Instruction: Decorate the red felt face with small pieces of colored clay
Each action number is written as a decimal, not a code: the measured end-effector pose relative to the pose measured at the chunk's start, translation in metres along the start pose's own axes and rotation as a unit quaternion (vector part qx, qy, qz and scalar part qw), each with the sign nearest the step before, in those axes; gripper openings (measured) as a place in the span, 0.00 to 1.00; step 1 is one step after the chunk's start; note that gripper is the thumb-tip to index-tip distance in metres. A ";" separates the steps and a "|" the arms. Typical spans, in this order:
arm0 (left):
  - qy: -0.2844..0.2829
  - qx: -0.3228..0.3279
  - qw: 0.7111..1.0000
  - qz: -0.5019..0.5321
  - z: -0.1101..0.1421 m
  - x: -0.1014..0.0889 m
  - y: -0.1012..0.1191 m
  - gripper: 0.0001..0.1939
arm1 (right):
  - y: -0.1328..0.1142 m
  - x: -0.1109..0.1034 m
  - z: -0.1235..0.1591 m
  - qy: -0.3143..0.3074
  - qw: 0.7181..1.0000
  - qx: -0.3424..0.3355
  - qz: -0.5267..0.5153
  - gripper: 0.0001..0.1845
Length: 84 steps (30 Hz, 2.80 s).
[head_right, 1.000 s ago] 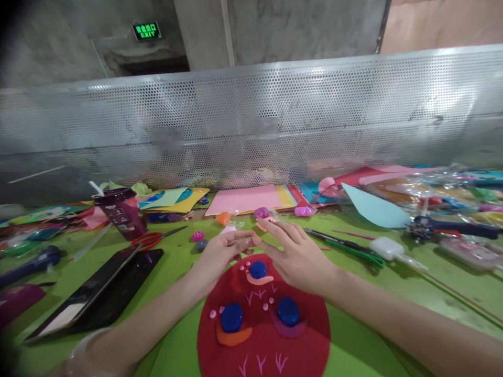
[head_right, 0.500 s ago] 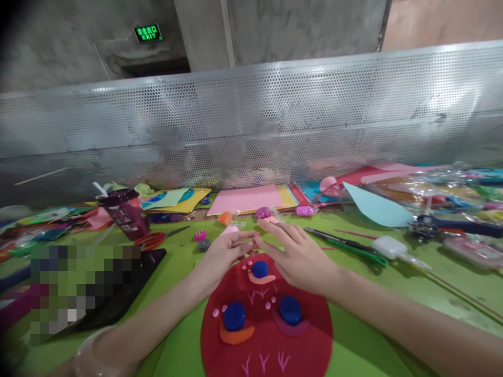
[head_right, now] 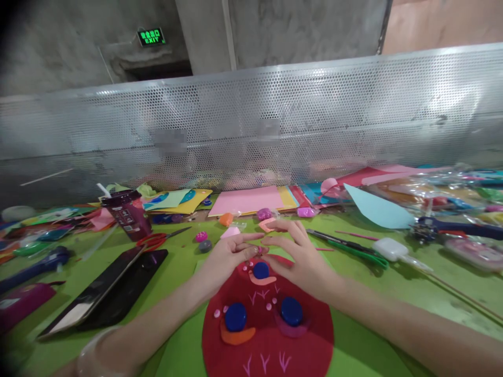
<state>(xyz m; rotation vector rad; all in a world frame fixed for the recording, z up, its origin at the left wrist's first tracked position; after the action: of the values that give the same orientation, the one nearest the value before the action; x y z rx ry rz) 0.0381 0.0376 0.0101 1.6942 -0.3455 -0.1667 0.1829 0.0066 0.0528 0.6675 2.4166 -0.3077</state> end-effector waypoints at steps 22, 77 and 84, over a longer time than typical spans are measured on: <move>-0.024 -0.021 0.998 -0.059 0.001 0.004 -0.002 0.25 | 0.002 0.004 0.004 -0.007 1.000 0.015 -0.015 0.07; -0.002 -0.047 0.997 0.059 -0.001 0.001 -0.009 0.25 | -0.004 0.003 0.007 -0.005 0.999 -0.047 0.023 0.08; 0.015 -0.029 0.997 0.068 -0.001 0.002 -0.006 0.21 | 0.001 0.003 0.008 0.029 0.998 -0.051 0.022 0.06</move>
<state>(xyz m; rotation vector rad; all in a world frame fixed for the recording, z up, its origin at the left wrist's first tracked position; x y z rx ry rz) 0.0410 0.0386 0.0043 1.6086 -0.4278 -0.0500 0.1860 0.0057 0.0445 0.6908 2.4515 -0.1480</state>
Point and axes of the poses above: each hand's wrist, its own z-axis away from the middle knuckle, its own x-axis out of the palm, y = z × x, the point moved 5 cm from there along -z, towards the middle knuckle, and after that the axes turned 1 degree about x, right-handed, at the moved point
